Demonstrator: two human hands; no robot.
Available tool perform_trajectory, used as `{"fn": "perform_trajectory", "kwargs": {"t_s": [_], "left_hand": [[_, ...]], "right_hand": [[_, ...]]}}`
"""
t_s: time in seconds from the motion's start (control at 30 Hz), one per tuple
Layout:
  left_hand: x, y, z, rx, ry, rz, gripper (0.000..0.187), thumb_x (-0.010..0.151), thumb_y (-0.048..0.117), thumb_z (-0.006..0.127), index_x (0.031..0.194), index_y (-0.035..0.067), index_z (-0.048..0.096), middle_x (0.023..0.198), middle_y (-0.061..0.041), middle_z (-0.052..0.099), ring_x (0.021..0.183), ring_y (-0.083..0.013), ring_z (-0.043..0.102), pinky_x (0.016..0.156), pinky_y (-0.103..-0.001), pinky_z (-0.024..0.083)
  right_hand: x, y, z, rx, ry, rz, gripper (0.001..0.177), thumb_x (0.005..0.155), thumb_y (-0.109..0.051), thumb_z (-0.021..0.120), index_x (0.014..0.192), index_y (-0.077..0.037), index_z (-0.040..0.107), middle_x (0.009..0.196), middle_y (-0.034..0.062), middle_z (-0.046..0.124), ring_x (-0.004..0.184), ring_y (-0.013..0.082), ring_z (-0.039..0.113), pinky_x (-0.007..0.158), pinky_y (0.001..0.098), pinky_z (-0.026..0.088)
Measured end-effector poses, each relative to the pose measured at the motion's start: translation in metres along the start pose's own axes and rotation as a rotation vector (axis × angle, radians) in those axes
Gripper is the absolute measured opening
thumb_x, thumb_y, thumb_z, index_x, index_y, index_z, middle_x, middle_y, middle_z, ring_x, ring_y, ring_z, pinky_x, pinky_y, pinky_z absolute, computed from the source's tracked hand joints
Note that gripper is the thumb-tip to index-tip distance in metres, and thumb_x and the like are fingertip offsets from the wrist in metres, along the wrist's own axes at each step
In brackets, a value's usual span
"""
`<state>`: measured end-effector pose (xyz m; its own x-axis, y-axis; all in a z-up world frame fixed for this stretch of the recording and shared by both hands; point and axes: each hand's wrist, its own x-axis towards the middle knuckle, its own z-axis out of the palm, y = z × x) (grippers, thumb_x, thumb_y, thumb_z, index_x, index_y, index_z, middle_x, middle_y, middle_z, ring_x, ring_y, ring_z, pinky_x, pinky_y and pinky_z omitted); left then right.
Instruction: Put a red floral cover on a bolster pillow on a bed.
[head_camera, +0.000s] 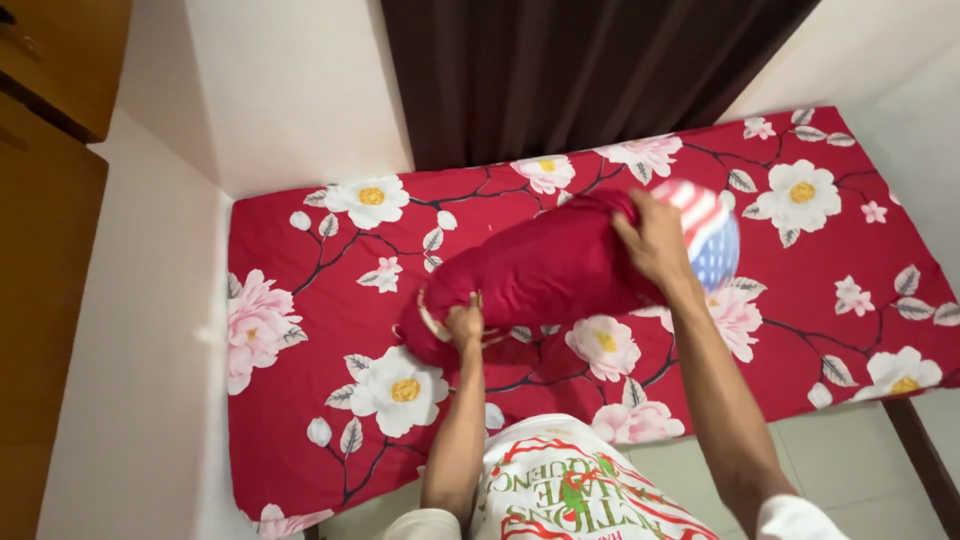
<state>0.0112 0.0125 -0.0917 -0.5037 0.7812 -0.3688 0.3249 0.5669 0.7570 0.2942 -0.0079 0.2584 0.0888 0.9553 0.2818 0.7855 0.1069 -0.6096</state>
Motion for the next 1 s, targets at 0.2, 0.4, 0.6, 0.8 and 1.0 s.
{"fn": "perform_trajectory", "kwargs": {"t_s": [0.2,0.4,0.6,0.8,1.0], "left_hand": [[0.025,-0.049,0.083,0.48,-0.077,0.687,0.038,0.099,0.028,0.053,0.083,0.004,0.078,0.084,-0.024,0.074,0.085,-0.0393,0.074,0.085,-0.054,0.053],[-0.019,-0.005,0.046,-0.138,-0.917,-0.355,0.043,0.104,0.038,0.046,0.097,0.0,0.067,0.095,-0.027,0.072,0.092,-0.0421,0.071,0.079,-0.054,0.057],[-0.037,0.1,-0.08,0.123,0.03,0.198,0.029,0.096,0.017,0.056,0.097,-0.007,0.072,0.098,-0.034,0.071,0.098,-0.0485,0.07,0.082,-0.052,0.057],[-0.117,0.288,-0.233,-0.442,0.01,0.907,0.038,0.098,0.031,0.071,0.126,0.006,0.068,0.118,-0.016,0.074,0.109,-0.0317,0.073,0.095,-0.038,0.058],[-0.118,0.328,-0.221,0.069,-0.147,1.249,0.092,0.055,0.041,0.098,0.126,-0.004,0.06,0.116,-0.027,0.066,0.108,-0.0473,0.061,0.088,-0.054,0.051]], "right_hand": [[0.023,-0.112,-0.028,-0.125,0.038,-0.432,0.025,0.088,-0.013,0.075,0.103,0.003,0.063,0.091,0.0217,0.063,0.088,0.0393,0.058,0.081,0.0498,0.046],[0.025,-0.135,-0.016,-0.098,-0.227,-0.654,0.031,0.087,-0.012,0.076,0.112,0.004,0.063,0.092,0.0176,0.061,0.091,0.0359,0.057,0.09,0.0466,0.046],[0.008,-0.136,0.011,-0.151,-0.303,-0.74,0.039,0.079,-0.015,0.079,0.114,-0.002,0.066,0.103,0.0128,0.065,0.102,0.0291,0.059,0.095,0.0439,0.044],[-0.017,-0.149,0.04,-0.147,-0.297,-0.881,0.029,0.079,-0.009,0.078,0.104,-0.006,0.063,0.101,0.0066,0.066,0.104,0.0274,0.058,0.105,0.0483,0.04],[-0.027,-0.142,0.057,-0.073,-0.181,-0.986,0.031,0.08,-0.01,0.075,0.109,-0.008,0.065,0.111,0.0074,0.068,0.115,0.0293,0.058,0.107,0.0469,0.04]]}}
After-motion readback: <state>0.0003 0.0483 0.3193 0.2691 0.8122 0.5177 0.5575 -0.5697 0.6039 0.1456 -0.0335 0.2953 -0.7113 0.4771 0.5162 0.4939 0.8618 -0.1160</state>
